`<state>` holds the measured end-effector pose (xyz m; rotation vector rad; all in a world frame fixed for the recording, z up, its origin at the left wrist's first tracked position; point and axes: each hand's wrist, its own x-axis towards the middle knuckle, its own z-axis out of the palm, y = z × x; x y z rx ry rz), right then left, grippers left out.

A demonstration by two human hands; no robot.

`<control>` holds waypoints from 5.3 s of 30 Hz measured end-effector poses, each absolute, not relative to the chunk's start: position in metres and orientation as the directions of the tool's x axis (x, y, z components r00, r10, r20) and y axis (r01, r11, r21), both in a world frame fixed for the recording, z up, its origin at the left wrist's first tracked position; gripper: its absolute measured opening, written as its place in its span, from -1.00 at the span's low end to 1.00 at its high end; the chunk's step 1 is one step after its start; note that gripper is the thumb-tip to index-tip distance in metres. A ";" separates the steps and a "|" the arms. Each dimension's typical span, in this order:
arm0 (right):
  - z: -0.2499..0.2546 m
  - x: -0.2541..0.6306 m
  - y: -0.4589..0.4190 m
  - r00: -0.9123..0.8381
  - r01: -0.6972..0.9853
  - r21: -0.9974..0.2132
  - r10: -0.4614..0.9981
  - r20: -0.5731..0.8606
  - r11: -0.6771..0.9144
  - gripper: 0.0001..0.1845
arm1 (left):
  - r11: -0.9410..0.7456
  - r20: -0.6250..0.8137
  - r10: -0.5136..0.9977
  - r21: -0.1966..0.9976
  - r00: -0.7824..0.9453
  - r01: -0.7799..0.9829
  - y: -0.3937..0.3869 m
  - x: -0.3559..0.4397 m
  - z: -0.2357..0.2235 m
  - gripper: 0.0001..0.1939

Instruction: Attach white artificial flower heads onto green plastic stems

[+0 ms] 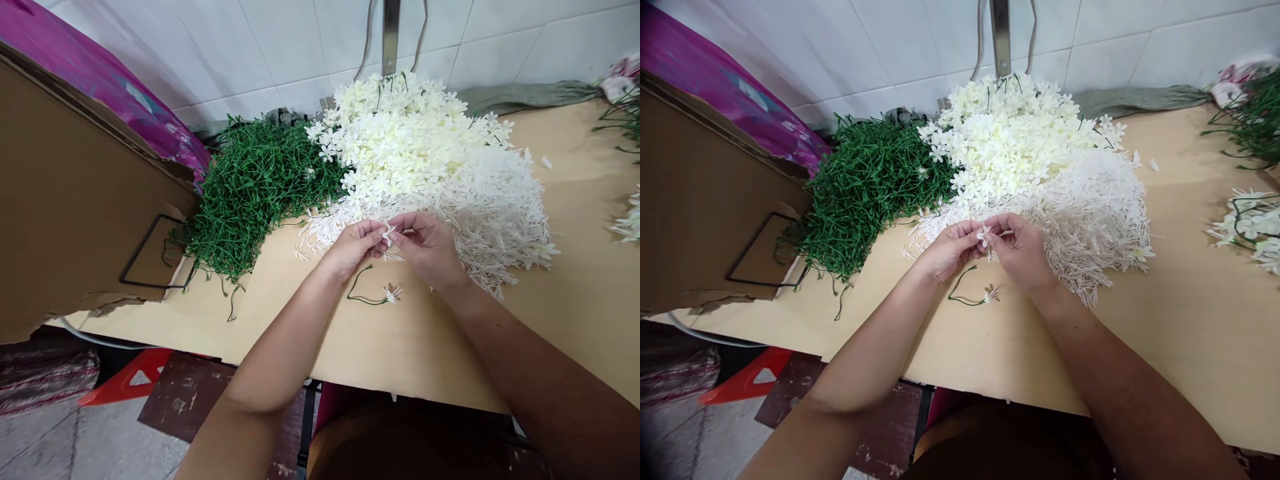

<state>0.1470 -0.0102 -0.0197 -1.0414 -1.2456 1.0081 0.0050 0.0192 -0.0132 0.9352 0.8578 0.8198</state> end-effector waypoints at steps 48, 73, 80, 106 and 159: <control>-0.016 0.154 -0.009 -0.070 -0.081 -0.994 0.994 0.080 0.075 -0.64 | 0.134 -0.127 0.934 0.991 0.334 0.002 0.020 0.004 -0.006 -0.85; -0.023 0.158 -0.004 -0.154 -0.046 -0.999 0.988 -0.020 -0.027 -0.71 | -0.279 -0.192 0.835 0.659 0.515 0.698 0.013 -0.026 0.010 -0.91; -0.020 0.159 -0.005 -0.234 -0.115 -0.993 0.972 0.006 -0.021 -0.61 | -0.071 -0.119 0.828 0.947 0.548 0.312 0.022 -0.026 -0.003 -0.91; -0.033 0.147 -0.005 0.037 0.134 -0.955 0.961 0.273 0.266 -0.80 | 0.158 -0.179 0.902 0.984 0.394 0.085 0.027 -0.012 -0.014 -0.63; -0.035 0.151 0.002 0.001 -0.064 -0.995 0.997 0.080 0.080 -0.58 | 0.078 -0.146 0.883 0.983 0.446 0.168 0.021 0.001 -0.013 -0.83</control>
